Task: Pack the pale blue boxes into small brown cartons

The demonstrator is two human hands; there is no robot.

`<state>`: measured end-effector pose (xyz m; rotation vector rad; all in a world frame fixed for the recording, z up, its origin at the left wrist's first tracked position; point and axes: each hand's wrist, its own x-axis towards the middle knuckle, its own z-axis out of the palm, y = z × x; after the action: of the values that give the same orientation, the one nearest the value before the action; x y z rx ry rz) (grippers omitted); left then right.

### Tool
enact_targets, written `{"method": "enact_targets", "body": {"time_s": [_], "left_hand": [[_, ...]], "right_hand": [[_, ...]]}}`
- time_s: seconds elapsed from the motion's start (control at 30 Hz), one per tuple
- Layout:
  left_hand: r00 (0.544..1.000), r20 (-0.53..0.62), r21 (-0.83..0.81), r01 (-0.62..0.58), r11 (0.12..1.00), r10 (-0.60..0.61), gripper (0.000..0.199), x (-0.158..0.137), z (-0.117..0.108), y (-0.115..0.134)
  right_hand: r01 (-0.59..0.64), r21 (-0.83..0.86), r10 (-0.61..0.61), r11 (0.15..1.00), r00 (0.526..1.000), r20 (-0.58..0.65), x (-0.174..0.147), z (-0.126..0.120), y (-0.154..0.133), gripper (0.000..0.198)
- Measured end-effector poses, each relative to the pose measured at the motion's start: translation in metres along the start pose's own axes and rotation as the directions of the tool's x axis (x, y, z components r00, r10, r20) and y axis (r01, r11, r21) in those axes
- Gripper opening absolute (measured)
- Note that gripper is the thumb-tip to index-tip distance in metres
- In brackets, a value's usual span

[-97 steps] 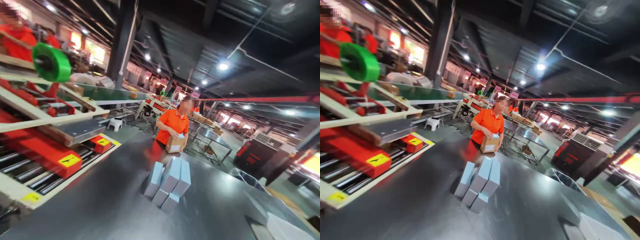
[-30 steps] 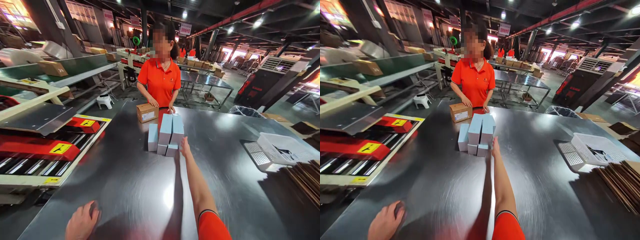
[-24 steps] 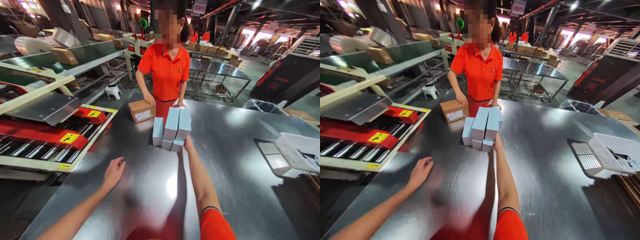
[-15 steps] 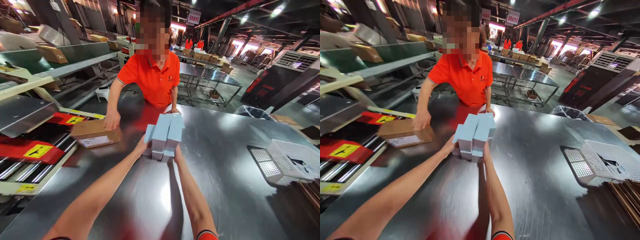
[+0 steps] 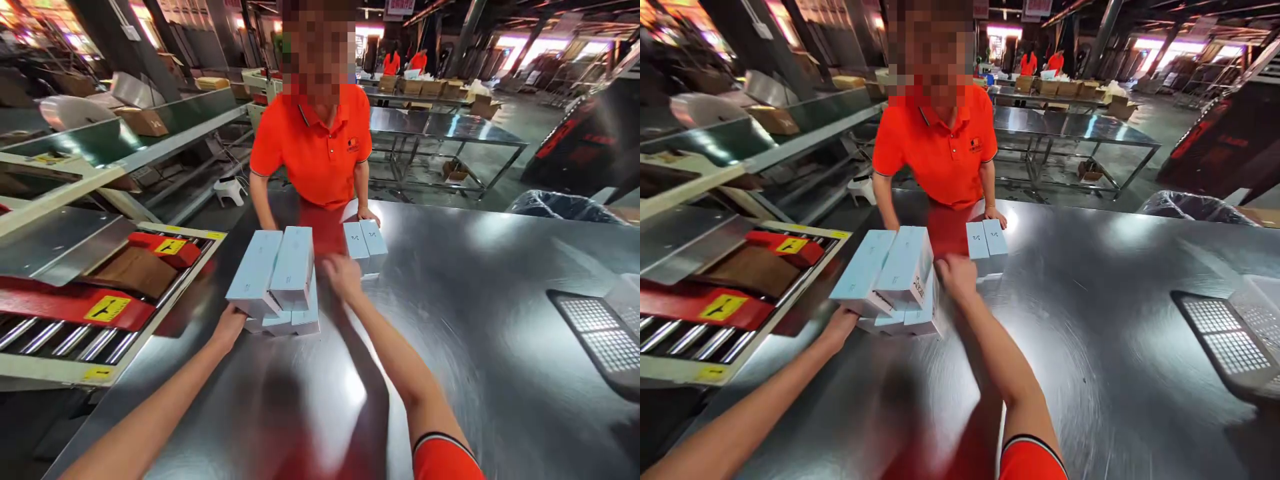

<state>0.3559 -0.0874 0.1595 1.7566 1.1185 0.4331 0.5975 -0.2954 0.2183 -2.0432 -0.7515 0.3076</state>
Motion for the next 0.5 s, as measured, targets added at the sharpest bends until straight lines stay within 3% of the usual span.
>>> {"method": "enact_targets", "body": {"time_s": [0.07, 0.1, 0.17, 0.23, 0.33, 0.5], "left_hand": [[1.000, -0.003, -0.048, 0.024, 0.999, -0.024, 0.050, 0.000, 0.004, -0.001], [0.999, 0.000, -0.066, 0.035, 0.997, -0.035, 0.051, 0.000, 0.005, -0.001], [0.998, 0.009, -0.086, 0.069, 0.994, -0.068, 0.053, 0.001, 0.007, -0.001], [0.996, 0.012, -0.097, 0.092, 0.991, -0.092, 0.051, 0.003, 0.008, -0.001], [0.998, 0.002, -0.141, 0.062, 0.988, -0.062, 0.047, 0.006, 0.012, 0.000], [0.999, 0.043, -0.265, 0.001, 0.964, 0.011, 0.048, -0.001, 0.027, 0.010]], "right_hand": [[0.037, -0.361, -0.095, 0.932, 0.985, -0.145, 0.031, -0.040, 0.013, 0.058], [-0.019, -0.484, -0.059, 0.875, 0.988, -0.145, 0.043, -0.056, 0.021, 0.061], [-0.118, -0.622, 0.073, 0.774, 0.993, -0.097, 0.056, -0.075, 0.037, 0.063], [-0.149, -0.666, 0.154, 0.731, 0.987, -0.051, 0.052, -0.076, 0.050, 0.062], [-0.101, -0.703, 0.112, 0.704, 0.993, -0.031, 0.017, -0.062, 0.052, 0.061], [-0.009, -0.734, 0.091, 0.680, 0.993, 0.073, -0.069, -0.037, 0.023, 0.063]]}}
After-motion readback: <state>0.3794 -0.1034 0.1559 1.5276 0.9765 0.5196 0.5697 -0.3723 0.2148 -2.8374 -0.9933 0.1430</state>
